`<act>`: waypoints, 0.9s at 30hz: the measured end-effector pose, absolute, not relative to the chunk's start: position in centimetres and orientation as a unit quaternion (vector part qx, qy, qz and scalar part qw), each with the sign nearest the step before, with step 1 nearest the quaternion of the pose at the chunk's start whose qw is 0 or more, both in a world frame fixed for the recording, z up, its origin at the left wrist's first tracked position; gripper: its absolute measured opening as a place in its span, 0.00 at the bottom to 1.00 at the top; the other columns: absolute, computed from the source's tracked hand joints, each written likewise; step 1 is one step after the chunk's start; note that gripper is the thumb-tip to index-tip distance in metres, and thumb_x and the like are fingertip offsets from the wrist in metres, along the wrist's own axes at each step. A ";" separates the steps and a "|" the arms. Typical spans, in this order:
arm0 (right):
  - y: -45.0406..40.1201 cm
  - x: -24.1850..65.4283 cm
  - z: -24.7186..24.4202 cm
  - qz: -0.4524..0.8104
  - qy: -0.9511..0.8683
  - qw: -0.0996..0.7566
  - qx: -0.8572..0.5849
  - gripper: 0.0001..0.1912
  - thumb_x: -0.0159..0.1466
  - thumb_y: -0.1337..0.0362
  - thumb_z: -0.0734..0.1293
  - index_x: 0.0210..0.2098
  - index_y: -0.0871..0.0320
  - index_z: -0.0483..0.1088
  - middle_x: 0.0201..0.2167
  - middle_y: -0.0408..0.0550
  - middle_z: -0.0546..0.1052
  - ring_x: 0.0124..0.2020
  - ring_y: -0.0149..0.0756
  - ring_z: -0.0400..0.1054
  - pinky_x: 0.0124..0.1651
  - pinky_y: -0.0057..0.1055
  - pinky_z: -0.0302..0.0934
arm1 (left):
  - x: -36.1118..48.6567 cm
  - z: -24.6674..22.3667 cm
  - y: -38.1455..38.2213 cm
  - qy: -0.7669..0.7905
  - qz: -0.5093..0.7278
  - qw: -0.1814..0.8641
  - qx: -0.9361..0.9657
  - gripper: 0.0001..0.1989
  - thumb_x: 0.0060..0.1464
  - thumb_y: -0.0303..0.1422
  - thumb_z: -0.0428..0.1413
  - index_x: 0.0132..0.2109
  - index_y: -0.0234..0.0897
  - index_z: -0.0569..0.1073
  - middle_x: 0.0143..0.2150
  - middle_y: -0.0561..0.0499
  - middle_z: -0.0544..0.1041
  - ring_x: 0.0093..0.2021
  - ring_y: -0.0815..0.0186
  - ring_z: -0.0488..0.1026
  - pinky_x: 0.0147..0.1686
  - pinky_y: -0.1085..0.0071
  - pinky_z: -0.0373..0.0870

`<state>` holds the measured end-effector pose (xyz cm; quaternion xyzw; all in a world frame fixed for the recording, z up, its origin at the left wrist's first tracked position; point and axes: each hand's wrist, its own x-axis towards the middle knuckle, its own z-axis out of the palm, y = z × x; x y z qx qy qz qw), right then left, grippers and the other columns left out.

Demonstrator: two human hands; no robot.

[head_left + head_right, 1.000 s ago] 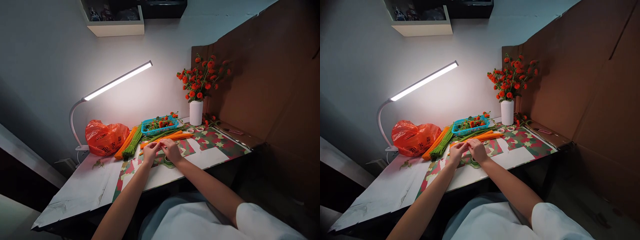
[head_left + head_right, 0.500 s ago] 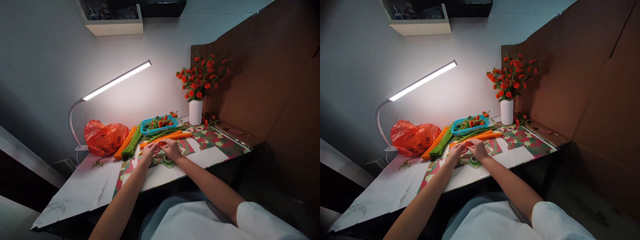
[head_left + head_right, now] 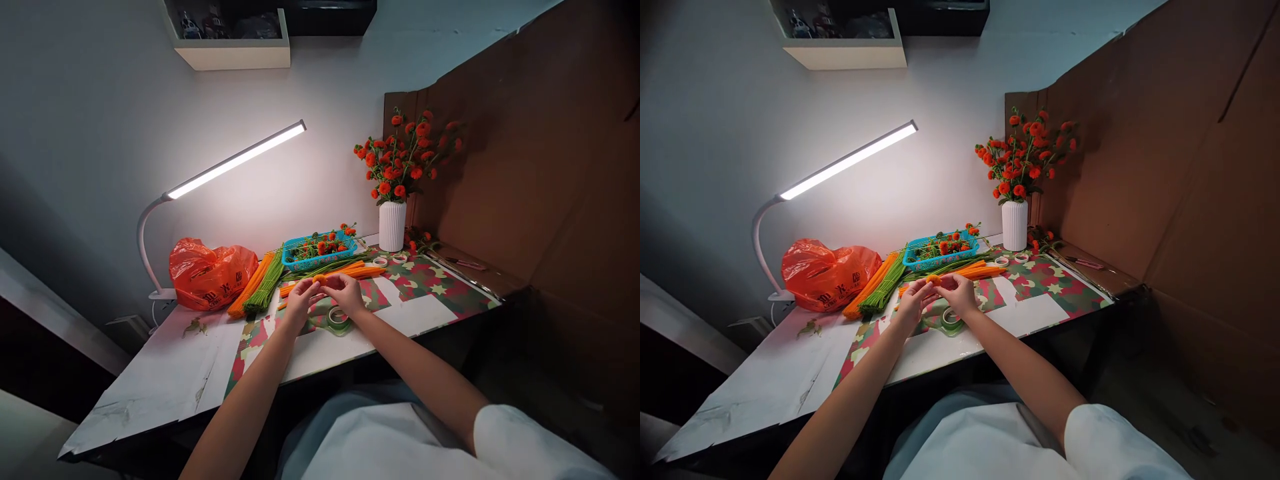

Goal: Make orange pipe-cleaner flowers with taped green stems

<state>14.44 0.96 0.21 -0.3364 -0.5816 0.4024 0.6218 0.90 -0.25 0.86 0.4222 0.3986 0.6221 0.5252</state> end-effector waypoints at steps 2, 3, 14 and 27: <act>1.0 14.3 0.2 0.438 -0.556 0.624 -0.332 0.17 0.46 0.55 0.74 0.30 0.60 0.73 0.29 0.49 0.79 0.30 0.38 0.74 0.35 0.33 0.69 | 1.0 0.6 -0.2 0.403 0.619 0.512 0.438 0.23 0.33 0.40 0.68 0.35 0.34 0.71 0.33 0.52 0.76 0.32 0.67 0.75 0.37 0.67 0.74; 1.1 14.3 0.3 0.445 -0.549 0.625 -0.332 0.18 0.45 0.54 0.75 0.29 0.60 0.74 0.28 0.49 0.79 0.30 0.39 0.74 0.35 0.34 0.69 | 1.1 0.5 -0.2 0.408 0.619 0.502 0.446 0.22 0.34 0.41 0.68 0.34 0.33 0.71 0.32 0.52 0.76 0.32 0.67 0.75 0.37 0.67 0.74; 1.8 15.3 0.0 0.505 -0.550 0.577 -0.332 0.17 0.42 0.54 0.75 0.28 0.59 0.75 0.30 0.49 0.79 0.33 0.41 0.74 0.39 0.37 0.67 | -0.2 0.3 -0.1 0.442 0.558 0.347 0.610 0.17 0.41 0.44 0.63 0.30 0.34 0.72 0.29 0.51 0.74 0.30 0.66 0.73 0.33 0.70 0.72; -1.4 14.6 0.2 0.134 -0.897 0.259 -0.334 0.08 0.53 0.60 0.73 0.27 0.56 0.74 0.33 0.46 0.77 0.42 0.42 0.65 0.47 0.40 0.51 | -2.1 0.8 -0.4 0.516 0.404 0.228 0.720 0.09 0.34 0.27 0.60 0.29 0.36 0.72 0.29 0.54 0.74 0.31 0.67 0.70 0.31 0.73 0.67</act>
